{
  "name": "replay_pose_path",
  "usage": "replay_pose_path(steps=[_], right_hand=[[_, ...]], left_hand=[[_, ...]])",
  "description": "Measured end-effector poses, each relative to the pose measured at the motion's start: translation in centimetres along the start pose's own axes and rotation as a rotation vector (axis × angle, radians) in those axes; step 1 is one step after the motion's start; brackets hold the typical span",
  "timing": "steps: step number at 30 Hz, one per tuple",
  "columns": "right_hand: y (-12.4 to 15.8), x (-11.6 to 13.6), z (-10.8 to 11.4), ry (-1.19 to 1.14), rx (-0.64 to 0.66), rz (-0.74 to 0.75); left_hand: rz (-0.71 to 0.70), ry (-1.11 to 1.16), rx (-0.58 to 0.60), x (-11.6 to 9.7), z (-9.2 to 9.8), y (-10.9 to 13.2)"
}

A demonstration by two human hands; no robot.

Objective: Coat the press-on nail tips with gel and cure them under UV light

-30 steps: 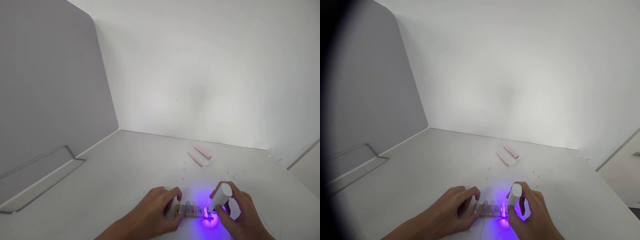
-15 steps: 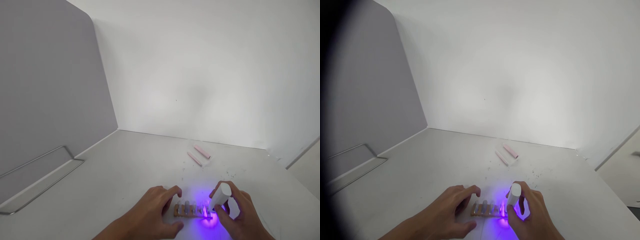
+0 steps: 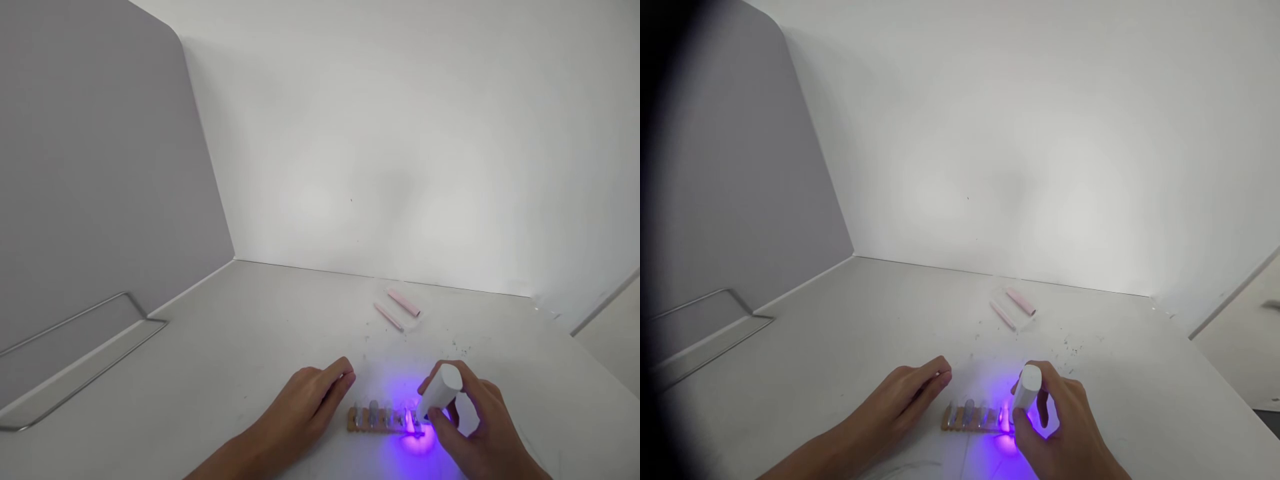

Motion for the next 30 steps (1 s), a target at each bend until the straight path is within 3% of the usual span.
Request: replay_pose_path(steps=[16, 30], right_hand=[[-0.3, 0.2, -0.3, -0.015, 0.039, 0.001], [0.0, -0.6, -0.4, -0.033, 0.042, -0.022]], left_hand=[[-0.092, -0.145, -0.003, -0.5, -0.6, 0.0], [-0.241, -0.264, -0.109, -1.2, -0.6, 0.2]])
Point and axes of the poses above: each hand's wrist, its own y-axis away from the middle knuckle, its own z-axis out of the back of the hand, x = y × z, the point moved 9 cm from there along -y, towards the middle knuckle, and after that the axes turned 6 degrees about -y, right-handed, at the moved point
